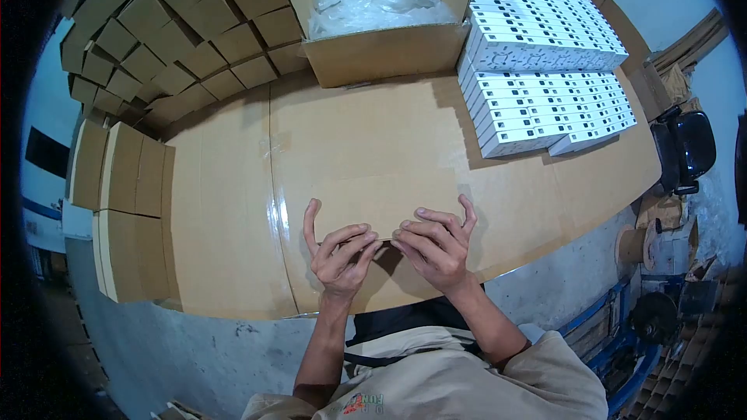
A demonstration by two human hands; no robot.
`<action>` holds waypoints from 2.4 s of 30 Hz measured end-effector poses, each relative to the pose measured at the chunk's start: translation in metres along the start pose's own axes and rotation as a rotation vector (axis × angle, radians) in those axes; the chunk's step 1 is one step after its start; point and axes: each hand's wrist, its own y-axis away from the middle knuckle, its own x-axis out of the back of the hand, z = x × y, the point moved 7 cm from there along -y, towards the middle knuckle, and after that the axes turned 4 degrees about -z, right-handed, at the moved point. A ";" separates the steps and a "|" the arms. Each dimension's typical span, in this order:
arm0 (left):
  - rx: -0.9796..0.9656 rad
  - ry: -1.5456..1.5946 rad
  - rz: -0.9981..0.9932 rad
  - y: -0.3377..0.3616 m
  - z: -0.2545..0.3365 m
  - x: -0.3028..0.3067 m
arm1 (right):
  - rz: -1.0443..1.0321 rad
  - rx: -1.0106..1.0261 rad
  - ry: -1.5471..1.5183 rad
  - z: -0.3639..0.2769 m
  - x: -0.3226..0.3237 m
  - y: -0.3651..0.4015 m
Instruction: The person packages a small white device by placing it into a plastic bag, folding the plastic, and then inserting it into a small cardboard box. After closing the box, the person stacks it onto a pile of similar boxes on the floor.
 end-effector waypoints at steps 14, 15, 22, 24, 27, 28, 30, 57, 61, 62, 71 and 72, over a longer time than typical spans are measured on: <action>-0.068 0.153 -0.148 -0.027 -0.026 0.014 | -0.178 0.133 -0.021 0.042 0.039 -0.009; -0.044 0.221 -0.154 -0.027 -0.033 0.010 | -0.174 0.143 -0.018 0.044 0.041 -0.006; -0.038 0.309 -0.278 -0.023 -0.055 0.007 | -0.144 0.189 -0.032 0.054 0.046 0.002; 0.072 0.372 -0.255 -0.016 -0.062 0.007 | -0.143 0.168 -0.034 0.057 0.048 0.003; 0.102 0.394 -0.224 -0.020 -0.066 0.011 | -0.135 0.091 -0.094 0.057 0.048 0.008; 0.096 0.389 -0.215 -0.022 -0.066 0.012 | -0.136 0.045 -0.157 0.060 0.049 0.012; 0.152 0.446 -0.270 -0.022 -0.071 0.010 | -0.068 -0.102 -0.285 0.069 0.051 0.022; 0.188 -0.068 0.484 -0.106 -0.156 0.287 | -0.093 -0.594 -0.295 0.127 0.036 0.083; 0.235 -0.122 0.638 -0.119 -0.155 0.357 | -0.040 -0.619 -0.292 0.120 0.031 0.074; 0.243 -0.118 0.666 -0.122 -0.157 0.372 | -0.099 -0.667 -0.285 0.127 0.028 0.084; 0.255 -0.206 0.785 -0.116 -0.218 0.466 | -0.179 -0.491 -0.027 0.086 0.037 0.052; 0.274 -0.177 0.797 -0.116 -0.223 0.466 | -0.173 -0.602 -0.091 0.096 0.035 0.060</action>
